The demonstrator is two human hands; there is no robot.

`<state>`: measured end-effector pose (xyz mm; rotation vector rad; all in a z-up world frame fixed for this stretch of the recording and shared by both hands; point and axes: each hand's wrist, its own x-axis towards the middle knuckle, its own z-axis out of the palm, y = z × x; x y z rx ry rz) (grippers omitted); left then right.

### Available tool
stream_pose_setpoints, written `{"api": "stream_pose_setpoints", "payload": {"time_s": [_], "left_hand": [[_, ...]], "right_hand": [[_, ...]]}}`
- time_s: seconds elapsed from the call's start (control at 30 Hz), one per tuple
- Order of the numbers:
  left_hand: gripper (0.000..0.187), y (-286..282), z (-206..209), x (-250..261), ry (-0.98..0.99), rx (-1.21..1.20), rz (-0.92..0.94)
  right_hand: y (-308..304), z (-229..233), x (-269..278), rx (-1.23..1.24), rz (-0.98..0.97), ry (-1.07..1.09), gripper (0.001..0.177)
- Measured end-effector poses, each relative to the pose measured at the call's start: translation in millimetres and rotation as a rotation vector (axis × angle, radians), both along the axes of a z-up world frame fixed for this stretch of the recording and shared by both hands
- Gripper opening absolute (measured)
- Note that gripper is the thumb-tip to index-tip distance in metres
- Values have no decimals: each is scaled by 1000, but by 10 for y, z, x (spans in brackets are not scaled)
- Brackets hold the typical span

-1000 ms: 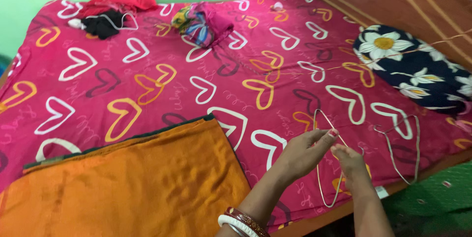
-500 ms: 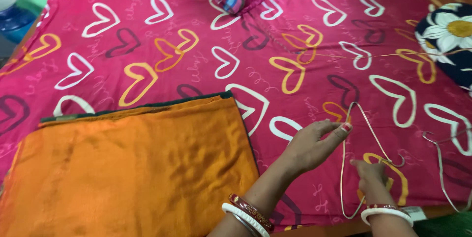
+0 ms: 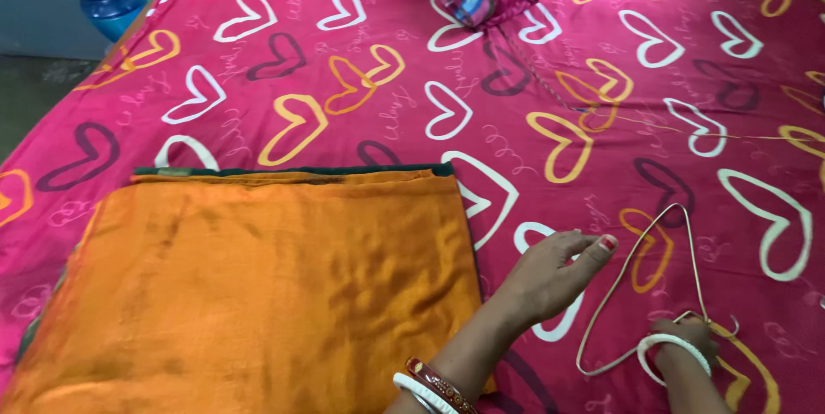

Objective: The person folds several colorful garments on a bed, places each on a wire hanger, and hangs them in a metal wardrobe. The person repeats this process for multiple items, including a red, an orange, and a dark green garment.

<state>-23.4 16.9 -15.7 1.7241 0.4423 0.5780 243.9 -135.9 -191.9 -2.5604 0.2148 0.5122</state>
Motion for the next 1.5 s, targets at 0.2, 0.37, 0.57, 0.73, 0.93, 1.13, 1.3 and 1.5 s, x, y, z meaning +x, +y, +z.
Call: {"api": "stream_pose_setpoints", "payload": {"time_s": [0.2, 0.37, 0.57, 0.73, 0.93, 1.13, 1.3, 1.5], "left_hand": [[79, 162, 43, -323, 114, -64, 71], [69, 256, 85, -569, 75, -65, 173], [72, 440, 108, -880, 226, 167, 406], [107, 530, 220, -1226, 443, 264, 459], [132, 598, 279, -1614, 511, 266, 474], [143, 679, 393, -1806, 433, 286, 501], [136, 618, 235, -1880, -211, -120, 250], [95, 645, -74, -1955, -204, -391, 307]], "right_hand": [[361, 84, -77, 155, 128, -46, 30], [728, 328, -216, 261, 318, -191, 21], [1219, 885, -742, -103, 755, -808, 15], [1540, 1474, -1283, -116, 916, -1099, 19], [1729, 2146, -1536, -8, 873, -1419, 23], [2139, 2339, -2051, 329, 1153, -1381, 19], [2490, 2073, -2740, 514, 1269, -1134, 13], [2712, 1562, -2839, 574, 1291, -699, 22]]}}
